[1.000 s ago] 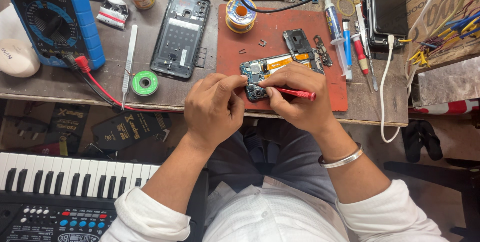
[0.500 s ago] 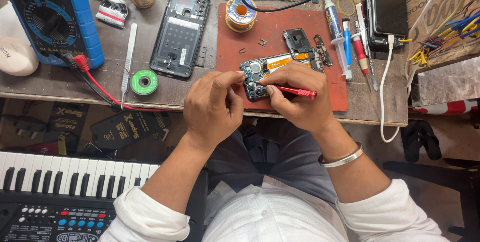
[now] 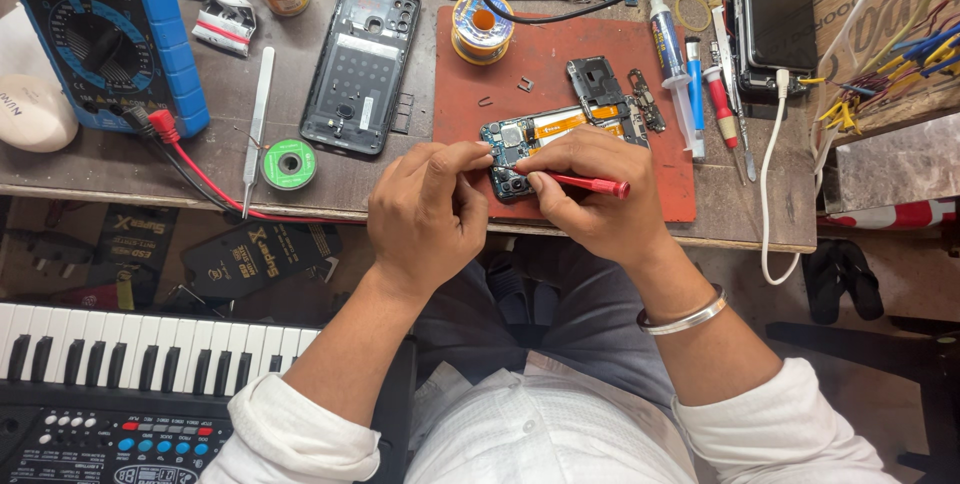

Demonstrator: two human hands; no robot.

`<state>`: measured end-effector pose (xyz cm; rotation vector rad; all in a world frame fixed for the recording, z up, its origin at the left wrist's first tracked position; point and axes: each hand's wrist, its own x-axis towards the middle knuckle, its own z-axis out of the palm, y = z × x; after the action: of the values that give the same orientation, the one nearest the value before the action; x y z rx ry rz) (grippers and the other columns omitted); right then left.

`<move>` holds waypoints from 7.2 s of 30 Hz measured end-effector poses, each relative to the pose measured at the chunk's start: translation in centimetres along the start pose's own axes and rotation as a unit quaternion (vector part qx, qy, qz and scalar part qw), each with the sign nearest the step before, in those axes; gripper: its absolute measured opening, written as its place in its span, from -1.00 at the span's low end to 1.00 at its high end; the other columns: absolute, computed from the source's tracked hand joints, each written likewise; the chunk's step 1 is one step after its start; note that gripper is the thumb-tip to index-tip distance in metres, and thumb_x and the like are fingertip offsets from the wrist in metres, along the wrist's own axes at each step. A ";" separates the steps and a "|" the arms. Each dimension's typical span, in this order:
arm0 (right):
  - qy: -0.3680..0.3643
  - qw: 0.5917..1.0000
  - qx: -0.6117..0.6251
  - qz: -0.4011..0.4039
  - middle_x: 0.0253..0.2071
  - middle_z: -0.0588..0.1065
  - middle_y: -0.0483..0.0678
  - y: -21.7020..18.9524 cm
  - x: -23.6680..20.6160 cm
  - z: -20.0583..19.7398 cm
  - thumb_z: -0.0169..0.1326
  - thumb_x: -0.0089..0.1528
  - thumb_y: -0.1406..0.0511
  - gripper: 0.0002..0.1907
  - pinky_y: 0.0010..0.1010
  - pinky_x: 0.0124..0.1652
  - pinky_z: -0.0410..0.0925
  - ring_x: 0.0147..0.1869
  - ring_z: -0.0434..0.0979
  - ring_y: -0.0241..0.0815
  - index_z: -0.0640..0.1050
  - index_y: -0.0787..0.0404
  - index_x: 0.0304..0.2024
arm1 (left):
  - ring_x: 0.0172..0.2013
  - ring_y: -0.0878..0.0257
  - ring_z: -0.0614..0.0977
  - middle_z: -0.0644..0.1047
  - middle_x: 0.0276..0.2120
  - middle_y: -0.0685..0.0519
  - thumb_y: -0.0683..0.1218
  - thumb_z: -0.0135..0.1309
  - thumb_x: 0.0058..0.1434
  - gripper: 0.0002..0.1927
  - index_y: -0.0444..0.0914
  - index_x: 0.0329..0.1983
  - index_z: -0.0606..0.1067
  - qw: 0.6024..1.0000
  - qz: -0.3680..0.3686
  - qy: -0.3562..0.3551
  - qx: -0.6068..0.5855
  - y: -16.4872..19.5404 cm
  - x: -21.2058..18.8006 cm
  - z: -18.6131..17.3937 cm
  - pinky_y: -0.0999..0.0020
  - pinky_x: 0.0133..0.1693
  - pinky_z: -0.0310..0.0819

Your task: The person repairs a disassembled smartphone at a workbench. They use a red screwdriver to unscrew and pry components from the phone motherboard, manipulate small parts with their fingers, and reposition the board on the mat while other phone parts and a multimeter sit on the bench.

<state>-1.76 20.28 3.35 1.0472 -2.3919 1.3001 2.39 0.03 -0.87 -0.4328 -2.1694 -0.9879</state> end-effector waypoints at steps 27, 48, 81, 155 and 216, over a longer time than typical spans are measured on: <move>0.045 0.999 0.008 0.014 -0.25 0.61 0.01 0.1 -0.3 0.0 0.15 0.19 0.49 -0.85 -0.36 -0.08 0.45 -0.14 0.64 -0.12 0.64 0.31 -0.19 | -0.19 0.07 0.64 0.58 -0.24 0.06 -0.35 0.09 0.17 -0.55 -0.17 0.10 0.38 1.000 0.001 0.005 0.015 -0.2 -0.1 0.3 0.12 -0.15 0.49; 0.081 0.982 0.120 0.118 -0.05 0.60 0.00 2.0 0.4 -1.2 0.11 0.38 0.44 -0.87 -0.46 0.04 0.46 0.04 0.60 -0.29 0.51 0.31 -0.02 | -0.24 0.05 0.63 0.57 -0.25 0.05 -0.30 0.11 0.23 -0.63 -0.16 0.07 0.39 1.000 0.006 0.027 0.006 -1.0 0.0 1.0 0.12 -0.19 0.48; -0.263 0.964 0.039 0.020 -0.29 0.63 -0.06 1.6 7.3 -2.0 0.26 0.16 0.54 -0.73 -0.40 -0.21 0.45 -0.22 0.64 -0.19 0.47 0.25 -0.18 | -0.25 0.04 0.62 0.54 -0.30 0.02 -0.31 0.10 0.22 -0.60 -0.16 0.08 0.37 0.999 0.010 0.030 -0.005 -0.9 0.0 1.3 0.11 -0.18 0.48; -0.053 0.997 -0.014 -0.054 -0.12 0.60 -0.07 1.5 0.3 -0.2 0.19 0.15 0.60 -0.70 -0.30 -0.06 0.41 -0.06 0.59 -0.02 0.46 0.19 -0.17 | -0.18 0.08 0.66 0.58 -0.28 0.03 -0.26 0.16 0.10 -0.60 -0.17 0.03 0.47 0.997 0.059 -0.021 0.042 -0.7 0.2 0.5 0.11 -0.13 0.51; -0.065 0.996 -0.037 -0.044 -0.05 0.61 -0.06 1.1 0.3 0.0 0.18 0.11 0.57 -0.72 -0.24 0.01 0.44 0.03 0.58 0.00 0.49 0.22 -0.18 | 0.09 0.13 0.53 0.63 -0.16 0.21 -0.21 0.25 0.26 -0.48 -0.15 0.22 0.31 0.999 -0.022 -0.040 -0.008 -0.9 0.5 0.1 0.09 0.15 0.30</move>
<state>-2.74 20.59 2.78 1.2361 -2.4347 1.1364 1.49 -0.52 -1.02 -0.4415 -2.2518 -1.0295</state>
